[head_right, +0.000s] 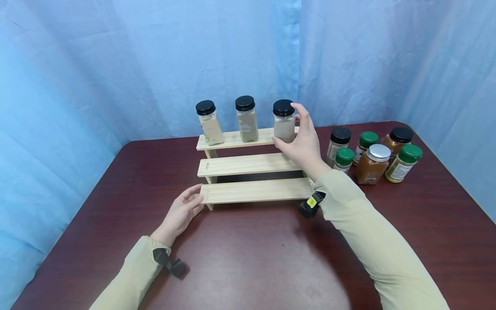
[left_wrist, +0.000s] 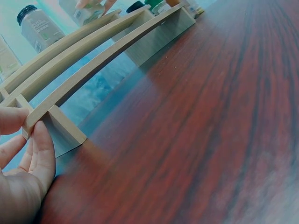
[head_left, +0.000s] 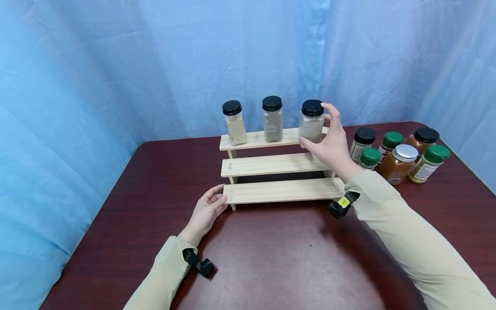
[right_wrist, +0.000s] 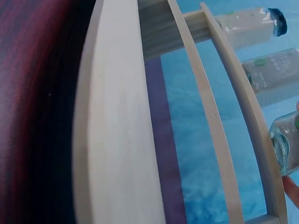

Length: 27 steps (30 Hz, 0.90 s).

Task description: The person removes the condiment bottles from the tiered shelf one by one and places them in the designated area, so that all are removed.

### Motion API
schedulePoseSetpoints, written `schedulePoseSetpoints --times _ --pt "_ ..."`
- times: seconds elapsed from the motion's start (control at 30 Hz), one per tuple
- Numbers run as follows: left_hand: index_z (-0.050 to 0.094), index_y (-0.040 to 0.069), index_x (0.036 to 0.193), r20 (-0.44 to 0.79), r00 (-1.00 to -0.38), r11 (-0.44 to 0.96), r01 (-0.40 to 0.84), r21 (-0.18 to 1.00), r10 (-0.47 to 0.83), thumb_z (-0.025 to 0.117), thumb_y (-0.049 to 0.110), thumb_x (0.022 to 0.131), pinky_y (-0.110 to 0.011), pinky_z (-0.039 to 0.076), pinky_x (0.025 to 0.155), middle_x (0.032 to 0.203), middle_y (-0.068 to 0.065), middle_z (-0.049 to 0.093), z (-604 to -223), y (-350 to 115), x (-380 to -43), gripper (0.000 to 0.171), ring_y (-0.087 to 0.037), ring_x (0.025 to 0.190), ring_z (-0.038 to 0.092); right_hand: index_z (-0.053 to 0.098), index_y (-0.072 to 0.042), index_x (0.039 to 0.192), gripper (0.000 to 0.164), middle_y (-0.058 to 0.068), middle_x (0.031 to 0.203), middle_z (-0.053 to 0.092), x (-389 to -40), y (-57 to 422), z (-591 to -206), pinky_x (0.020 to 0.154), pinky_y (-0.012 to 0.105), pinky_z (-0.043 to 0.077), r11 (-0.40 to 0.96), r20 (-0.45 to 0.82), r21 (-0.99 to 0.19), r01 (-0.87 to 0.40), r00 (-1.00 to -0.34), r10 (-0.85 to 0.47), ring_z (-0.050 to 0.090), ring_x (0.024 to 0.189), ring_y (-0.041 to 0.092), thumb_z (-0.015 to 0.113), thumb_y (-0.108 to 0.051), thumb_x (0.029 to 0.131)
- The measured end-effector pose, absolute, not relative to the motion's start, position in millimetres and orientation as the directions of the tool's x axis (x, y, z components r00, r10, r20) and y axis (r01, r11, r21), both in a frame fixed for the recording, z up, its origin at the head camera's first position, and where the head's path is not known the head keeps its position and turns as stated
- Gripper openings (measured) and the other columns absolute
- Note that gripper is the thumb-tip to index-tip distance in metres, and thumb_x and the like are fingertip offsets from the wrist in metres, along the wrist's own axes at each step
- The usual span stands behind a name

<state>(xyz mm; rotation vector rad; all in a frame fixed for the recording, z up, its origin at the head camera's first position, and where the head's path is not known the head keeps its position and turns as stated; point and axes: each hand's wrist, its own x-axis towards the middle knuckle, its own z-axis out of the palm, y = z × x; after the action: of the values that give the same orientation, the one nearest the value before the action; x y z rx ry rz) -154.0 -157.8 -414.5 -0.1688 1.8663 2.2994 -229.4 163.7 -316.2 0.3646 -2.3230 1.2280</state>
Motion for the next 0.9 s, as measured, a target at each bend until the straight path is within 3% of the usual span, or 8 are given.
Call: schedulePoseSetpoints --times 0.23,0.5,0.63,0.73,0.9 --pt "0.034 -0.003 0.142 -0.194 -0.979 -0.197 -0.203 0.959 0.062 0.048 -0.004 0.095 -0.015 0.049 0.07 0.084 0.008 0.056 -416 -158 -153 0.049 -0.001 0.074 0.057 0.021 -0.02 0.142 0.088 0.024 0.124 0.045 -216 171 -326 0.086 0.056 0.045 0.508 0.588 -0.691 -0.515 -0.808 -0.02 0.05 0.112 0.038 0.076 -0.004 0.076" --pt "0.033 -0.003 0.142 -0.206 -0.977 -0.196 -0.214 0.957 0.063 0.048 -0.004 0.095 -0.015 0.049 0.07 0.085 0.007 0.056 -415 -158 -153 0.049 -0.001 0.075 0.057 0.02 -0.014 0.144 0.091 0.023 0.125 0.05 -195 184 -339 0.087 0.057 0.047 0.497 0.571 -0.698 -0.515 -0.82 -0.047 0.057 0.1 0.033 0.075 0.003 0.074" --pt "0.033 -0.003 0.142 -0.196 -0.978 -0.199 -0.206 0.958 0.069 0.048 -0.003 0.095 -0.016 0.049 0.071 0.086 0.007 0.056 -412 -157 -153 0.049 -0.001 0.075 0.057 0.019 -0.011 0.143 0.094 0.018 0.123 0.053 -182 194 -341 0.087 0.026 0.052 0.498 0.59 -0.677 -0.542 -0.804 -0.075 0.057 0.1 0.005 0.077 0.007 0.071" --pt "0.033 -0.003 0.142 -0.193 -0.979 -0.196 -0.202 0.96 0.064 0.048 -0.003 0.095 -0.015 0.049 0.07 0.086 0.006 0.056 -411 -157 -153 0.049 -0.001 0.075 0.057 0.019 -0.007 0.142 0.097 0.004 0.121 0.053 -171 202 -343 0.081 0.005 0.043 0.488 0.6 -0.665 -0.565 -0.794 -0.102 0.051 0.099 -0.012 0.077 0.013 0.067" --pt "0.034 -0.003 0.142 -0.192 -0.98 -0.188 -0.2 0.962 0.058 0.048 -0.003 0.095 -0.016 0.049 0.07 0.086 0.007 0.056 -412 -156 -153 0.049 -0.001 0.074 0.057 0.018 -0.002 0.139 0.1 -0.025 0.122 0.044 -151 216 -346 0.08 0.002 0.041 0.506 0.616 -0.633 -0.586 -0.777 -0.13 0.049 0.1 -0.016 0.077 0.019 0.061"
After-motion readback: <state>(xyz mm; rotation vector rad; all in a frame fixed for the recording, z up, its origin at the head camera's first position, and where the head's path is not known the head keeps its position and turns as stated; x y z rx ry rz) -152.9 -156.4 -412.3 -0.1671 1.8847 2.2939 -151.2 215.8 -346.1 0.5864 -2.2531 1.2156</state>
